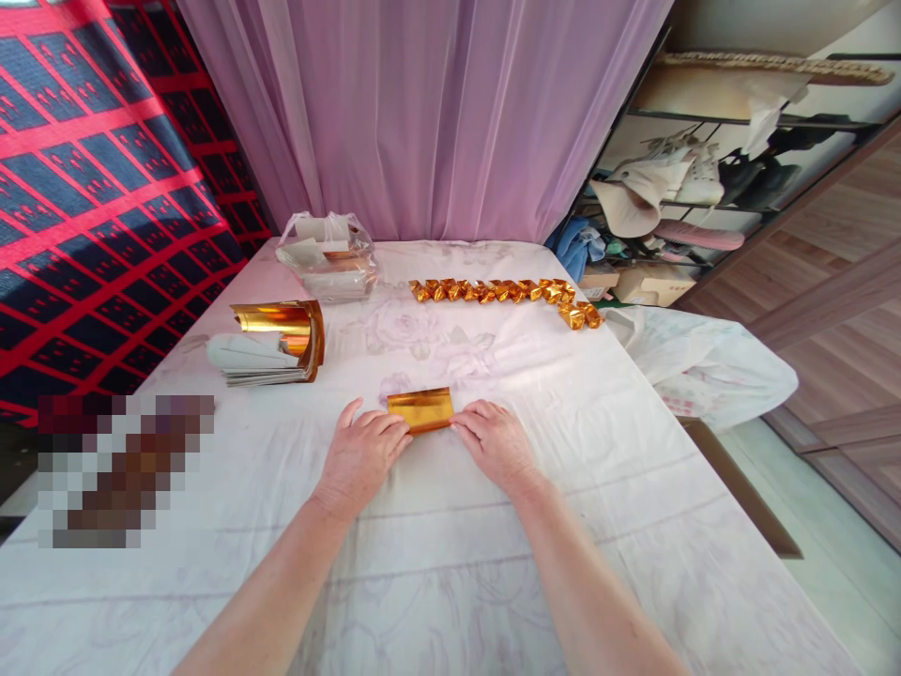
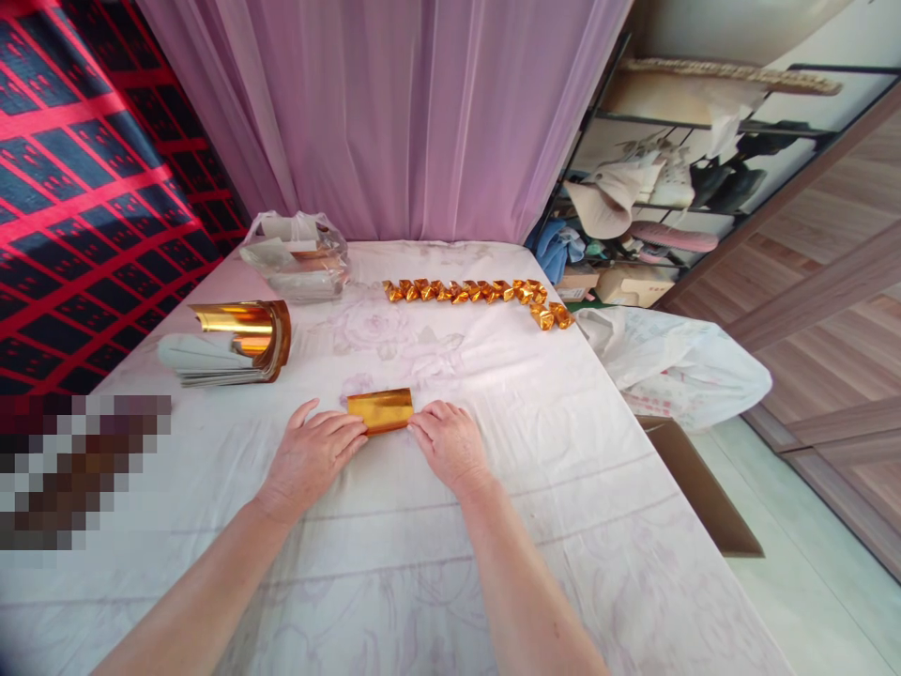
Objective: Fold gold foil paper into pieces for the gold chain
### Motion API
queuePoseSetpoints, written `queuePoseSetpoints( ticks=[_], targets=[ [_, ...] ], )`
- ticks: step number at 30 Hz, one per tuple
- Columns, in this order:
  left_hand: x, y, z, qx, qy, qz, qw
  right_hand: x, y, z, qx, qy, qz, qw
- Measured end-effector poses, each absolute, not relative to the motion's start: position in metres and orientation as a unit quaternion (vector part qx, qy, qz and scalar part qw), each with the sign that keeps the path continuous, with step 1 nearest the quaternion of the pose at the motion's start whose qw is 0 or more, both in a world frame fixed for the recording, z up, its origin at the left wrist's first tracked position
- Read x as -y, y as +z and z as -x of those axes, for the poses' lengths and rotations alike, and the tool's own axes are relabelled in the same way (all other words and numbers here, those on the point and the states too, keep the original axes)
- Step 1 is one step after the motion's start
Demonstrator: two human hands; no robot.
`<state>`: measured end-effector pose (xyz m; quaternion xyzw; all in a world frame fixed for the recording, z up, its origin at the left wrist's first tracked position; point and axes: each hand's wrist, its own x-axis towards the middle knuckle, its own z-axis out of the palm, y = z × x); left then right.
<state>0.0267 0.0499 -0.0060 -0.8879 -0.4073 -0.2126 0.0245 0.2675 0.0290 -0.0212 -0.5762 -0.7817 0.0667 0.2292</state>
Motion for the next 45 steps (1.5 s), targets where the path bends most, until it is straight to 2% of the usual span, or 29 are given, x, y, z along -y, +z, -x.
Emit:
queuePoseSetpoints(
  ticks=[9, 17, 27, 35, 39, 43, 45],
  targets=[
    [-0.049, -0.005, -0.026, 0.419, -0.213, 0.883, -0.001, -0.029, -0.021, -0.266, 0.781, 0.062, 0.577, 0.23],
    [-0.051, -0.007, -0.025, 0.462, -0.247, 0.851, -0.035, -0.03, -0.02, -0.27, 0.785, 0.104, 0.559, 0.246],
    [-0.05, -0.005, -0.028, 0.506, -0.245, 0.824, -0.076, -0.03, -0.019, -0.26, 0.749, 0.091, 0.598, 0.27],
    [-0.049, -0.005, -0.027, 0.526, -0.26, 0.808, -0.054, -0.031, -0.02, -0.253, 0.722, 0.079, 0.634, 0.265],
    [-0.034, 0.005, -0.039, 0.464, -0.291, 0.836, 0.022, -0.031, -0.02, -0.252, 0.719, 0.08, 0.64, 0.257],
    [-0.017, 0.004, -0.056, 0.352, -0.27, 0.896, 0.007, -0.031, -0.019, -0.252, 0.722, 0.08, 0.635, 0.262],
    [-0.012, -0.002, -0.061, 0.345, -0.249, 0.905, 0.018, -0.031, -0.019, -0.252, 0.722, 0.076, 0.633, 0.268]
  ],
)
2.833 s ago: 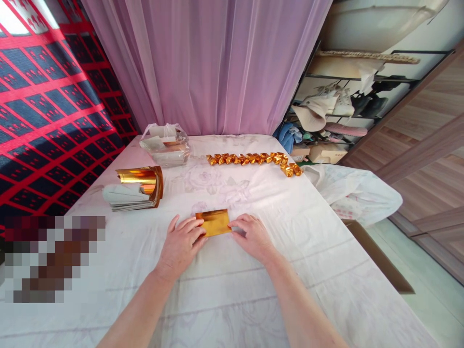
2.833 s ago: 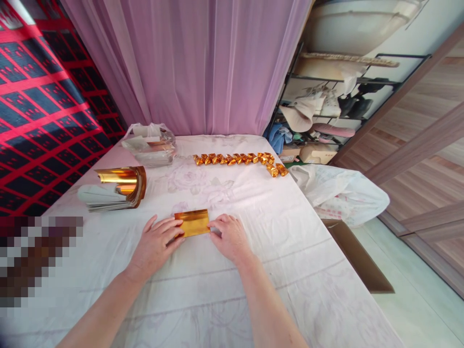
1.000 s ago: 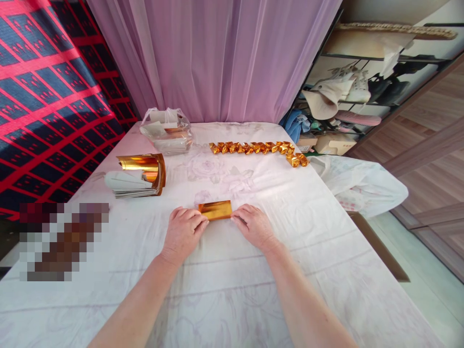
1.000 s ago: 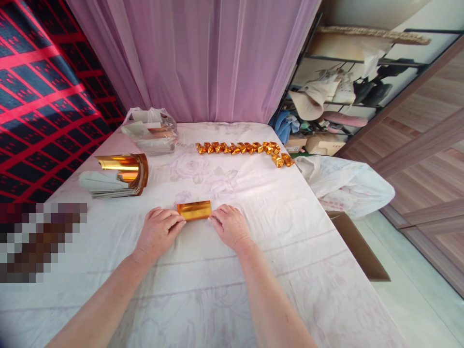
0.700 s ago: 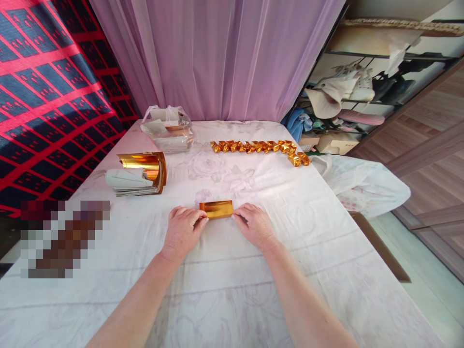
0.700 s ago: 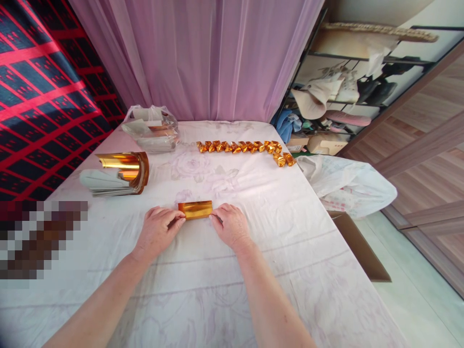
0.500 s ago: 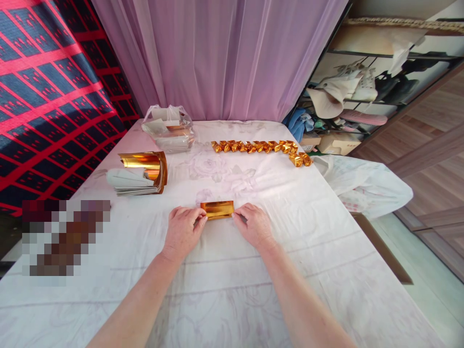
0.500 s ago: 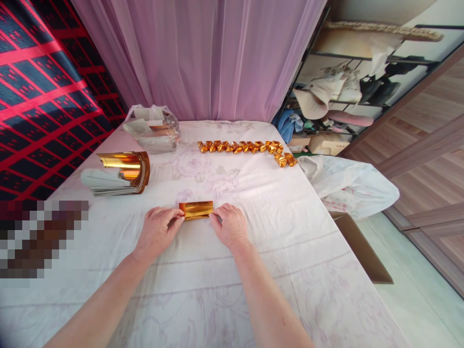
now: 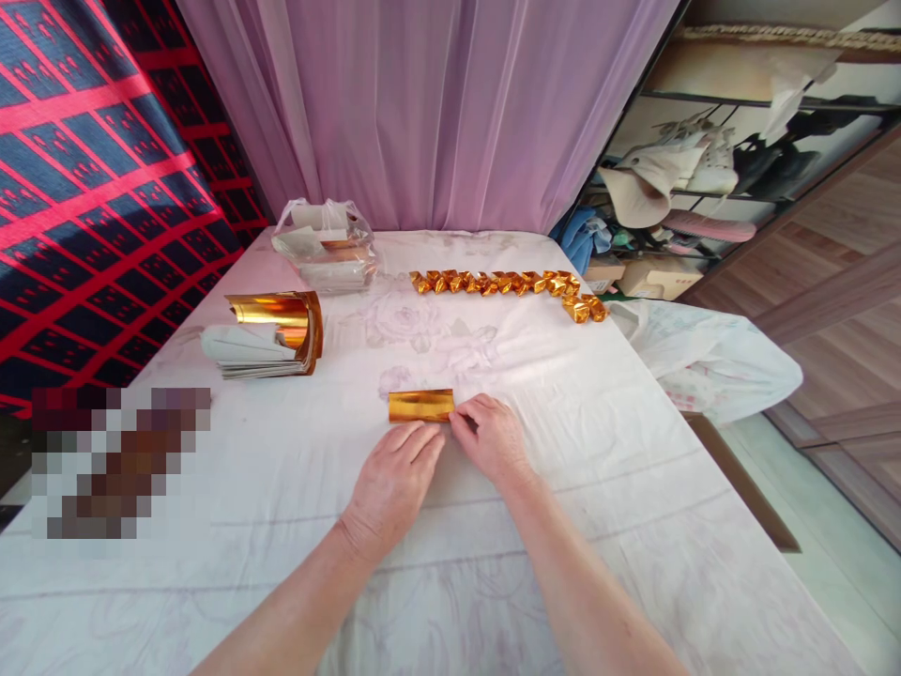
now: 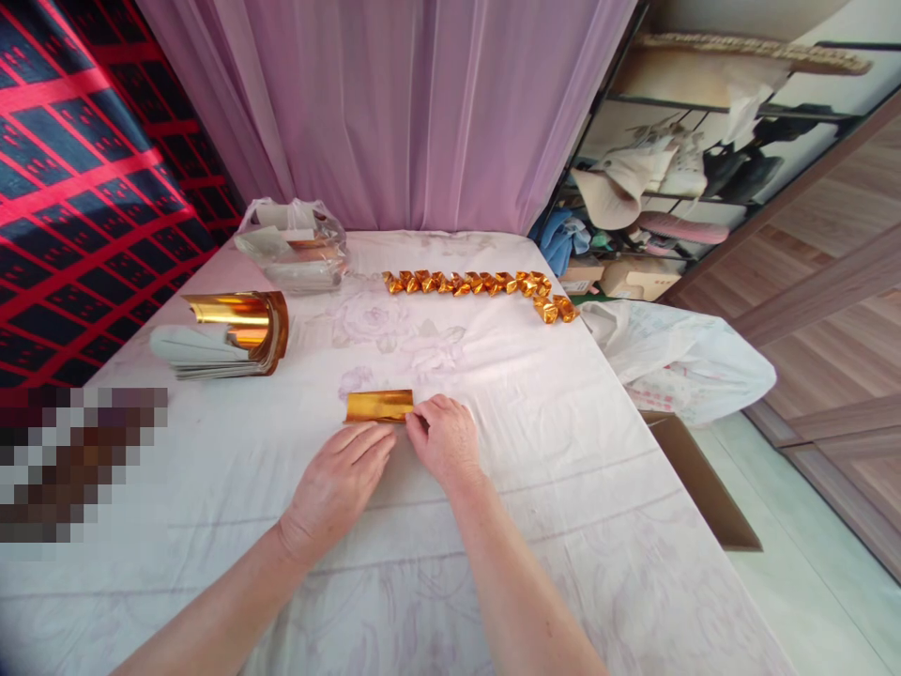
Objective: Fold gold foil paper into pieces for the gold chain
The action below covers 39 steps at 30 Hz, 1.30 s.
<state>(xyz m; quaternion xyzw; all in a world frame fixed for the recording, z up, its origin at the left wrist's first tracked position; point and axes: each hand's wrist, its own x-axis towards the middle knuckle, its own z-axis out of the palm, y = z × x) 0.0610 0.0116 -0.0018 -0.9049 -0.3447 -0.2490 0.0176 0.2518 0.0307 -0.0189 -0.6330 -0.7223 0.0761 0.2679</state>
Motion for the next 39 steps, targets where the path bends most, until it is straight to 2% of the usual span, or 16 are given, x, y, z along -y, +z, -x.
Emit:
queuePoseSetpoints(
  ticks=[6, 19, 39],
  targets=[
    [-0.009, -0.014, -0.06, 0.365, -0.195, 0.908, 0.059, -0.03, -0.017, -0.252, 0.722, 0.078, 0.631, 0.273],
    [-0.002, -0.018, -0.065, 0.4, -0.196, 0.895, -0.008, -0.03, -0.022, -0.252, 0.709, 0.064, 0.638, 0.295],
    [-0.004, -0.014, -0.065, 0.421, -0.169, 0.891, -0.039, -0.029, -0.022, -0.25, 0.701, 0.047, 0.652, 0.285]
  ],
)
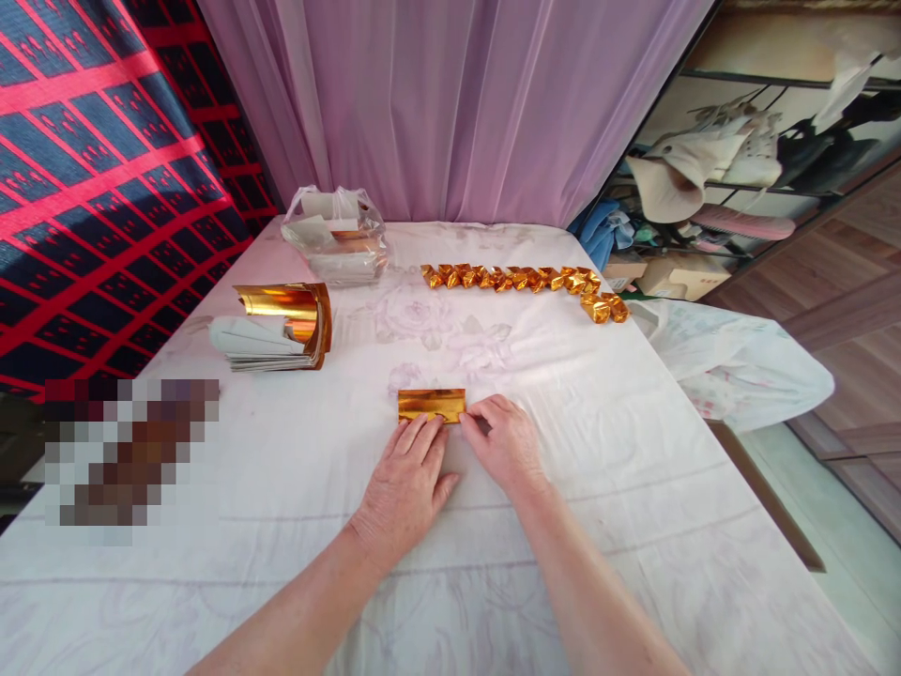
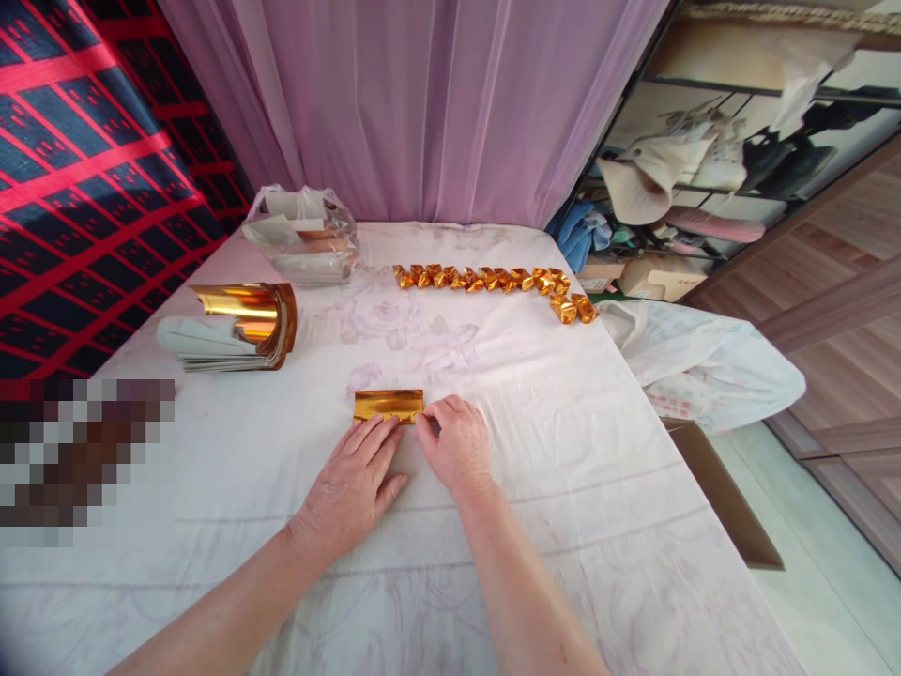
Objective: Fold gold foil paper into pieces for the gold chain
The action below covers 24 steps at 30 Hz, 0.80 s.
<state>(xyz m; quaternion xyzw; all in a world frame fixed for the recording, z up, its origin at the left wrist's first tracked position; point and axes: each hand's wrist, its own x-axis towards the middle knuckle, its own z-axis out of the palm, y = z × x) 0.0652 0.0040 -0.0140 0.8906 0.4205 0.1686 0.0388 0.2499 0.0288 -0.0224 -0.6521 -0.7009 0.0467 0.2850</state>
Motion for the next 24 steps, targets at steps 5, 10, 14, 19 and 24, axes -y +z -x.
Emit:
queuePoseSetpoints(
  ticks=[5, 10, 14, 19, 24],
  targets=[
    [-0.0043, -0.0137, -0.0647, -0.419, 0.168, -0.891, 0.05, -0.0285, -0.0213, -0.2491, 0.699, 0.039, 0.652, 0.291],
    [-0.0048, -0.0116, -0.064, -0.419, 0.16, -0.892, 0.056, -0.0287, -0.0216, -0.249, 0.699, 0.036, 0.652, 0.293],
    [-0.0055, -0.0105, -0.0639, -0.421, 0.16, -0.89, 0.067, -0.0288, -0.0219, -0.249, 0.699, 0.035, 0.651, 0.292],
    [-0.0057, -0.01, -0.0643, -0.424, 0.158, -0.889, 0.073, -0.0291, -0.0218, -0.2492, 0.698, 0.04, 0.653, 0.291],
    [-0.006, -0.0094, -0.0644, -0.423, 0.158, -0.89, 0.069, -0.0291, -0.0212, -0.2493, 0.698, 0.042, 0.655, 0.287]
  ],
)
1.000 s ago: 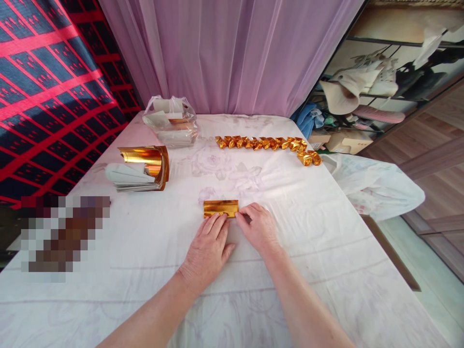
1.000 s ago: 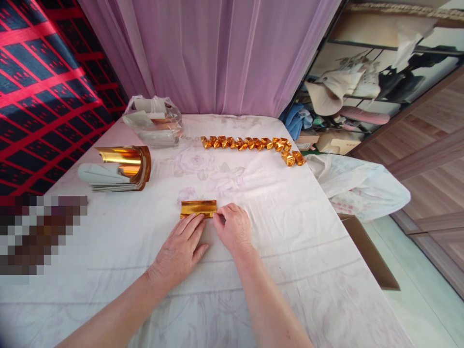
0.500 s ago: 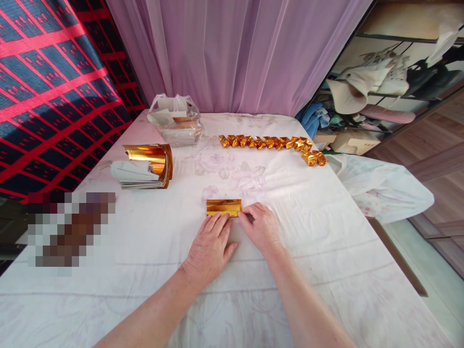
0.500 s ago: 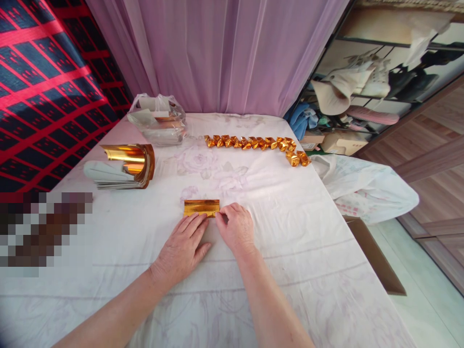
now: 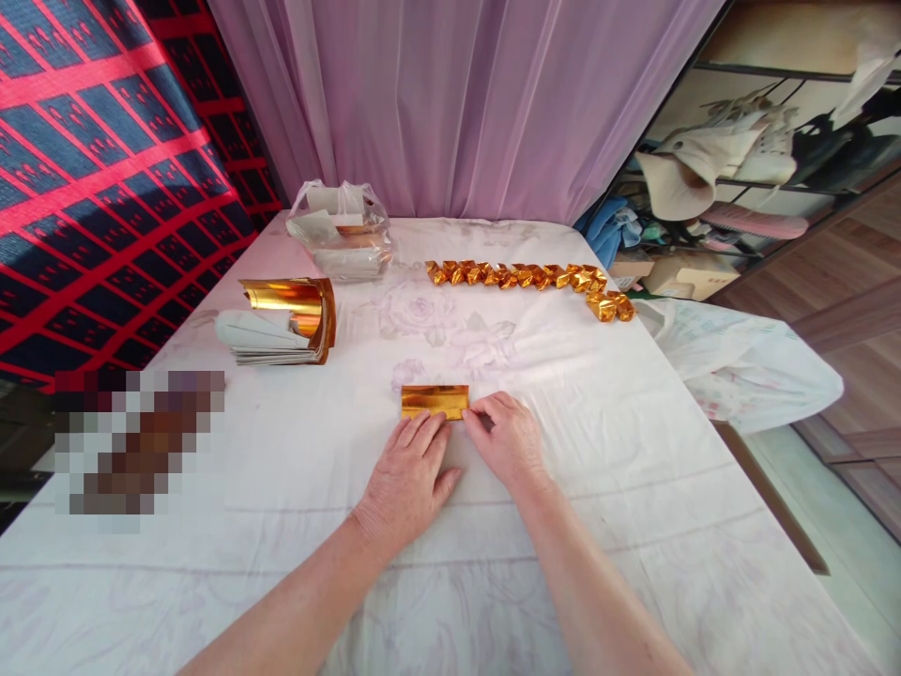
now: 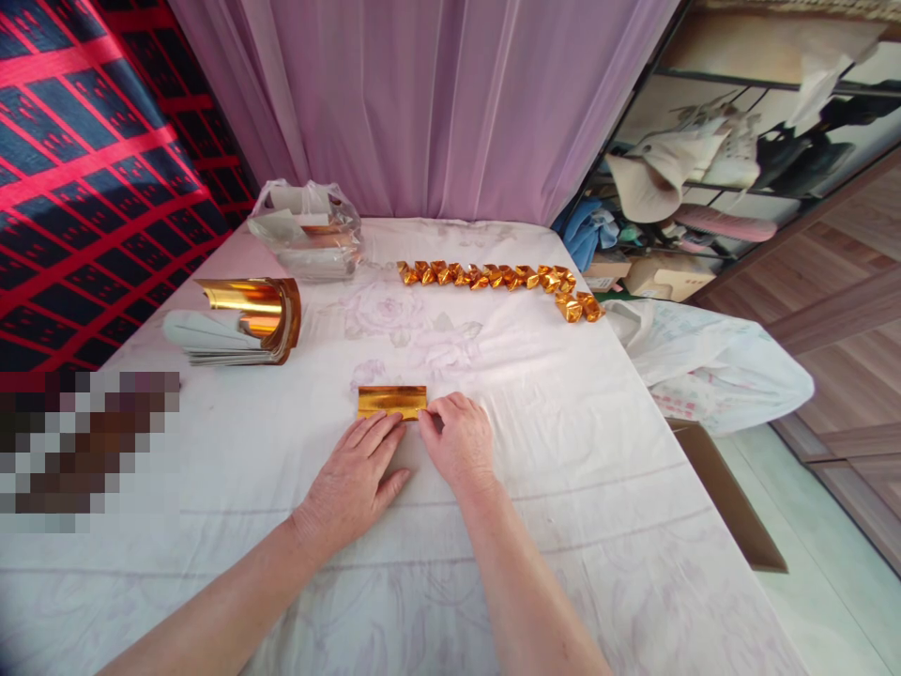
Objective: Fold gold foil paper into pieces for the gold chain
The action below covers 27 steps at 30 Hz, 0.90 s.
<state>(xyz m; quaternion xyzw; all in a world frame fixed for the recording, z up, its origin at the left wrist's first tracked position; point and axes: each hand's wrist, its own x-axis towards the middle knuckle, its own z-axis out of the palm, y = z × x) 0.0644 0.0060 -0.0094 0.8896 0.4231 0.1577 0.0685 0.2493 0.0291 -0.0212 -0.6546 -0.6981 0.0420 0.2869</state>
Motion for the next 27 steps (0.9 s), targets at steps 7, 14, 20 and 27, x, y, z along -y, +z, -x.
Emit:
queuePoseSetpoints(
  ticks=[7, 14, 20, 27],
  targets=[
    [-0.0065, -0.0113, -0.064, -0.421, 0.168, -0.888, 0.074, -0.0286, -0.0196, -0.2486, 0.695, 0.04, 0.662, 0.278],
    [-0.0061, -0.0079, -0.0649, -0.421, 0.157, -0.891, 0.071, -0.0283, -0.0197, -0.2479, 0.687, 0.038, 0.669, 0.279],
    [-0.0058, -0.0072, -0.0659, -0.425, 0.157, -0.889, 0.067, -0.0282, -0.0193, -0.2471, 0.685, 0.043, 0.671, 0.281],
    [-0.0063, -0.0096, -0.0649, -0.421, 0.16, -0.89, 0.068, -0.0276, -0.0238, -0.2453, 0.676, 0.033, 0.68, 0.284]
  ],
)
